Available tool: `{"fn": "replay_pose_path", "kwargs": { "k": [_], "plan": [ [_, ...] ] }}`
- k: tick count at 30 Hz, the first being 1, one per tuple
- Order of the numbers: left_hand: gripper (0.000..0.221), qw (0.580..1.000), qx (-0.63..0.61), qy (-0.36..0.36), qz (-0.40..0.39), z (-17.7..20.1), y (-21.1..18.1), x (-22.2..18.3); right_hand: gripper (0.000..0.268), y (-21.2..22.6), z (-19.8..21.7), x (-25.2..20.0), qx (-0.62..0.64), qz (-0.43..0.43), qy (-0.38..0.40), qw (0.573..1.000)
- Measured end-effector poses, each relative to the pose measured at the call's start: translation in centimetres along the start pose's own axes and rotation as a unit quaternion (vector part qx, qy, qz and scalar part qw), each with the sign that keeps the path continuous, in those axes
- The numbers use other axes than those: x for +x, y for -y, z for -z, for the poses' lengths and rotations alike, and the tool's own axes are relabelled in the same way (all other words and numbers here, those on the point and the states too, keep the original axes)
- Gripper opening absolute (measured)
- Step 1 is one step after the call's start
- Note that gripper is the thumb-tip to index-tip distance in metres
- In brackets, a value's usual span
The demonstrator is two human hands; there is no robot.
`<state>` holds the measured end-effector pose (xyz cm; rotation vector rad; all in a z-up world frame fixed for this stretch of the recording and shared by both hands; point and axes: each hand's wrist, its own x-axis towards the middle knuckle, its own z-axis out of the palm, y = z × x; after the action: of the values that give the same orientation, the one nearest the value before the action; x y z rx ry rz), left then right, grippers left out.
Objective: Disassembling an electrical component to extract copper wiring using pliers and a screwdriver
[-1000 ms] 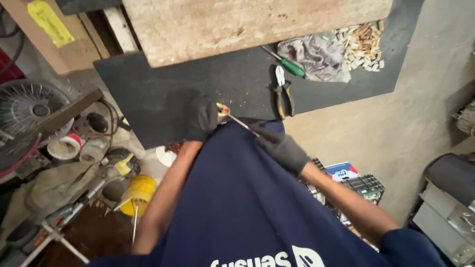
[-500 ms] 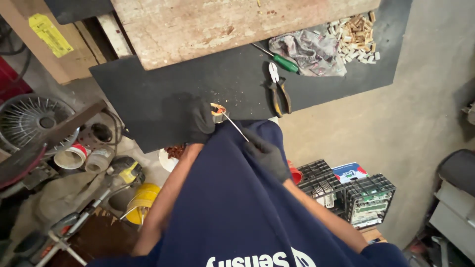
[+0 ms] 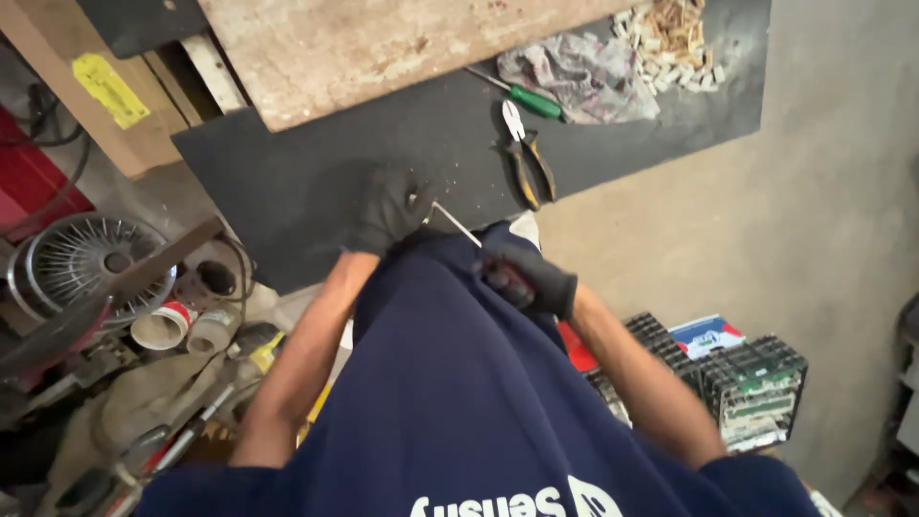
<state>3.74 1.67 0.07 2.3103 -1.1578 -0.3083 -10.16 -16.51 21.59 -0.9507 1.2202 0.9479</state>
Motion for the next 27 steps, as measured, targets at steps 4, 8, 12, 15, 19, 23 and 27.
{"fn": "replay_pose_path", "kwargs": {
  "k": [4, 8, 12, 15, 19, 23, 27],
  "plan": [
    [0.042, 0.998, -0.003, 0.057, -0.028, 2.6, 0.1, 1.8, 0.033, -2.0, 1.2, 4.0, 0.137, -0.041, 0.127, 0.982],
    [0.04, 0.985, -0.018, 0.16, 0.055, 1.4, -0.7, 0.6, 0.035, -4.2, -0.4, 5.6, 0.079, 0.04, -0.039, 0.995],
    [0.034, 0.982, 0.067, 0.016, 0.176, -2.0, -0.1, -1.8, 0.058, -5.8, -0.1, 9.3, -0.041, -0.012, -0.116, 0.992],
    [0.033, 0.962, 0.058, 0.018, 0.268, -2.5, -0.7, -2.0, 0.03, -5.4, -0.9, 6.8, -0.114, 0.126, -0.058, 0.984],
    [0.038, 0.973, 0.006, 0.012, 0.231, 4.9, -5.6, 2.1, 0.058, -4.2, -2.6, 5.2, 0.024, -0.024, -0.119, 0.992],
    [0.037, 0.96, -0.011, -0.008, 0.279, 4.3, -4.7, 1.9, 0.039, -3.1, -4.7, 3.6, -0.158, 0.225, -0.119, 0.954],
    [0.038, 0.94, -0.041, -0.027, 0.337, 2.2, -4.3, 0.6, 0.071, -2.7, -6.0, 4.5, 0.025, -0.023, -0.148, 0.988]
  ]
}}
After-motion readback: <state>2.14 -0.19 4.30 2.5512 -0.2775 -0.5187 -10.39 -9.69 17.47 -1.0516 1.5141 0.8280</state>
